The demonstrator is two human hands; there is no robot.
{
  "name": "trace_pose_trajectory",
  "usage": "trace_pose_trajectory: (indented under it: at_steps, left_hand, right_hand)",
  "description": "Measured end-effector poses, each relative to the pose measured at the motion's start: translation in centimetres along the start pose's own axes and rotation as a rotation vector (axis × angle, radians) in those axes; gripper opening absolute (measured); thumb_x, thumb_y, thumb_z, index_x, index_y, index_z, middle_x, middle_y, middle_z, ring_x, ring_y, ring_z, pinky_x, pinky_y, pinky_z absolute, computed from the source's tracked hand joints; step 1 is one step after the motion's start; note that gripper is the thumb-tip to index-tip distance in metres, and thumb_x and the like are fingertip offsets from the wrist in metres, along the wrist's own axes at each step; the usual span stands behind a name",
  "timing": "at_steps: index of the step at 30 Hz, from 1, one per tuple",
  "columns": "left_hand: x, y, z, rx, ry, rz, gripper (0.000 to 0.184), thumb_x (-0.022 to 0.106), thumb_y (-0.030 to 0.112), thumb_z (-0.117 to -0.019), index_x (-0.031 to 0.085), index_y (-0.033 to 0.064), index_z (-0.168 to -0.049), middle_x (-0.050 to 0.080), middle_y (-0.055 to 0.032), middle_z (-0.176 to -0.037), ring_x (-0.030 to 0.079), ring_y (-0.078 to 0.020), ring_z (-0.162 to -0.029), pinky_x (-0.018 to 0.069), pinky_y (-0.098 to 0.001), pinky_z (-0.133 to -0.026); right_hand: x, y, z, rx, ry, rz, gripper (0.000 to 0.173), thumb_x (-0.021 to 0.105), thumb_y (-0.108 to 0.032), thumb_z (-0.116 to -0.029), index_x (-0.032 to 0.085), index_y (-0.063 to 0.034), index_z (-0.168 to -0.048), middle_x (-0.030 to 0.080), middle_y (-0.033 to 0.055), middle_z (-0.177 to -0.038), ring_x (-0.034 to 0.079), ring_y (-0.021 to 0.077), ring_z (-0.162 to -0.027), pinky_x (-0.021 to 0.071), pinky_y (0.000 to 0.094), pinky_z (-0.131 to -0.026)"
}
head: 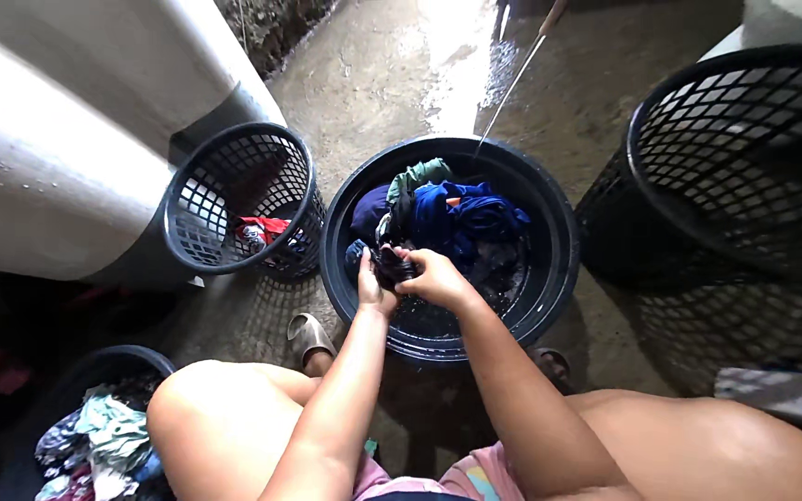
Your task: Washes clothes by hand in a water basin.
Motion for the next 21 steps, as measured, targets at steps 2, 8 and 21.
trace_pose_trajectory:
  at_steps: [2, 8, 21]
  left_hand:
    - [0.8, 1.2, 0.0, 0.063, -0.169, -0.116, 0.031, 0.044, 0.039, -0.106, 0.063, 0.019, -0.091, 0.069, 0.0001, -0.086, 0.069, -0.016, -0.085, 0.0584, -0.0367, -0.081]
    - [5.3, 3.7, 2.6, 0.066, -0.703, -0.939, 0.026, 0.053, 0.018, -0.1041, 0.069, 0.0064, -0.121, 0.073, -0.0072, -0.108, 0.066, -0.0112, -0.076, 0.0575, -0.0288, -0.068]
    - [5.4, 0.2, 1.0, 0.051, -0.272, -0.836, 0.048, 0.027, 0.047, -0.1119, 0.046, 0.0152, -0.082, 0.031, 0.0052, -0.053, 0.027, -0.0066, -0.04, 0.0275, -0.0223, -0.04]
  right_hand:
    - [-0.5, 1.5, -0.1, 0.083, -0.002, -0.069, 0.07, 0.093, -0.014, -0.074, 0.055, 0.002, -0.132, 0.058, 0.0256, -0.131, 0.061, 0.0378, -0.115, 0.0521, 0.0564, -0.097]
    - [0.1, 3.4, 0.8, 0.023, -0.36, -0.756, 0.032, 0.069, 0.009, -0.0888, 0.062, 0.0005, -0.118, 0.074, 0.0105, -0.098, 0.073, 0.0201, -0.085, 0.0628, 0.035, -0.081]
    - [1.5, 3.5, -0.6, 0.124, -0.153, -0.159, 0.005, 0.064, -0.005, -0.0954, 0.068, -0.0028, -0.098, 0.062, 0.0045, -0.08, 0.056, 0.0111, -0.067, 0.0498, 0.0338, -0.064]
Point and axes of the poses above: each hand's wrist, its own z-axis away from the middle knuckle, its own x-axis out of the palm, y = z × x, the point moved 1 cm from there along -z, towards the middle knuckle
